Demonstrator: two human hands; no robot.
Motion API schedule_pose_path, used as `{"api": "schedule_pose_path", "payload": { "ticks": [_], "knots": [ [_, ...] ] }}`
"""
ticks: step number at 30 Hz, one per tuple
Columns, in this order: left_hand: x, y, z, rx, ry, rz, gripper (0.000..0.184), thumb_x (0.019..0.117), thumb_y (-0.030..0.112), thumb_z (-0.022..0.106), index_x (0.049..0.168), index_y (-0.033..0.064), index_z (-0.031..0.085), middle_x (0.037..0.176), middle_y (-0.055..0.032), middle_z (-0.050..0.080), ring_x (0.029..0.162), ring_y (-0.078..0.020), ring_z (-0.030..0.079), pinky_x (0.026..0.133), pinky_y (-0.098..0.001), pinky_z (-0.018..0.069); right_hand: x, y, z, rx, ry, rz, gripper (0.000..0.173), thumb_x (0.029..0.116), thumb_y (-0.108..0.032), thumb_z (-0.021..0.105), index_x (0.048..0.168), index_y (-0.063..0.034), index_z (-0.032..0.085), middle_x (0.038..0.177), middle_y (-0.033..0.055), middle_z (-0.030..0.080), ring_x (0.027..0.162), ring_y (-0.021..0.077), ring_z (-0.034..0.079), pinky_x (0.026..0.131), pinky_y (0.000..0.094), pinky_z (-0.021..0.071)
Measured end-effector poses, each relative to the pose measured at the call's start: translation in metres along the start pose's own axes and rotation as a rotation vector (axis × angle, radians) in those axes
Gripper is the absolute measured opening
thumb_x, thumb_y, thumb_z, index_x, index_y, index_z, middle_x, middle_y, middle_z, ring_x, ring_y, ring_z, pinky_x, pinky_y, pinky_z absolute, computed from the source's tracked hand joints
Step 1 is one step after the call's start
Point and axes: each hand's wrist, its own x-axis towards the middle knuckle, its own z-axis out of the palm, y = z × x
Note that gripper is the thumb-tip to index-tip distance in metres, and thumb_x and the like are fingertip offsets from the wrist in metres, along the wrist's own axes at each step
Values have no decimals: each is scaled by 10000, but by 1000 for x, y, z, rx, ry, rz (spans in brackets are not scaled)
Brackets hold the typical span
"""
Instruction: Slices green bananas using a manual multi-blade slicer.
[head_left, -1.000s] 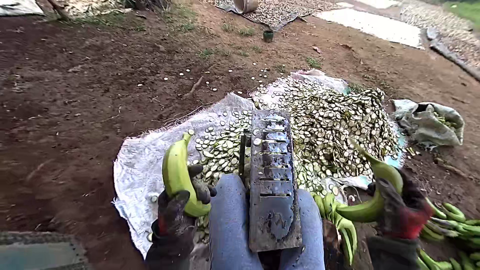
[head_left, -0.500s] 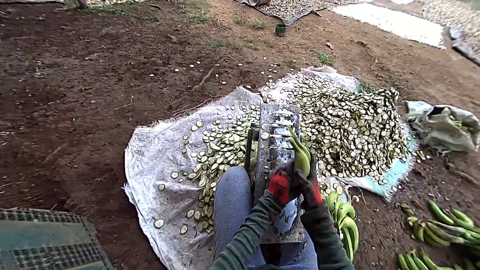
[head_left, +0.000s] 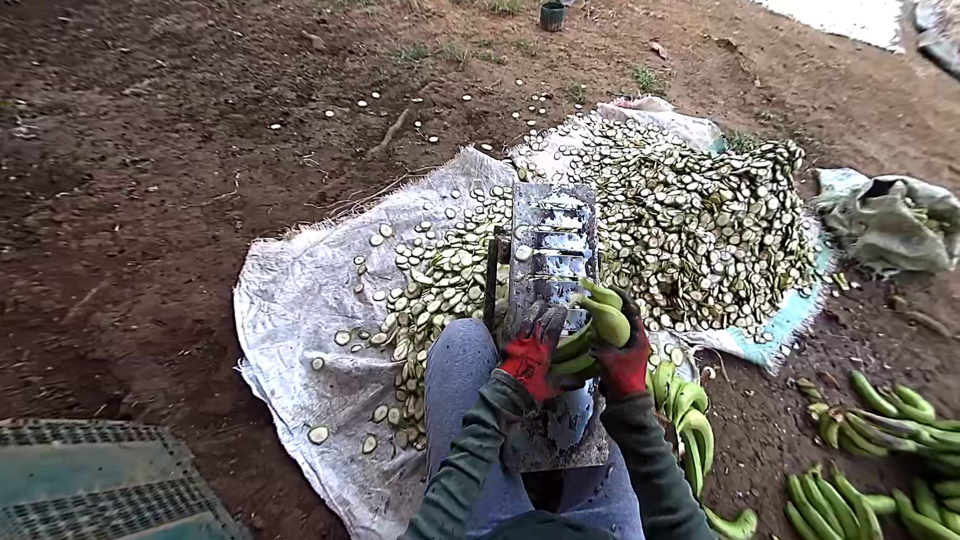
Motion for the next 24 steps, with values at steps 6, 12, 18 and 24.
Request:
{"api": "schedule_pose_path", "payload": {
  "ticks": [6,12,18,24],
  "knots": [
    [-79,-192,12,-199,1058,-141,526,957,300,615,1353,-46,586,1363,-252,612,1337,-411,531,1184,-542,336,-31,9,-32,-212,2,-37,767,713,-89,808,1420,36,538,1296,151,671,1103,150,683,964,336,576],
    [-146,-255,58,-281,1098,-462,421,972,95,547,1321,-140,566,1317,-332,608,1262,-414,597,1125,-439,435,181,-5,68,-373,62,-279,729,757,-55,774,1452,-64,554,1293,180,682,1127,326,687,959,542,543],
    [-181,-266,152,-456,1043,-684,353,1002,67,504,1272,-138,606,1258,-320,646,1205,-383,636,1083,-433,467,112,-6,23,-329,61,-321,822,777,-104,807,1522,-86,461,1375,153,623,1154,251,665,971,473,568],
    [-199,-271,193,-531,977,-864,375,1014,89,468,1305,-111,593,1234,-310,655,1146,-370,648,1036,-451,483,-3,14,-5,-384,-4,-289,696,730,-96,764,1373,84,568,1260,191,684,1109,160,689,989,315,562]
  ]
}}
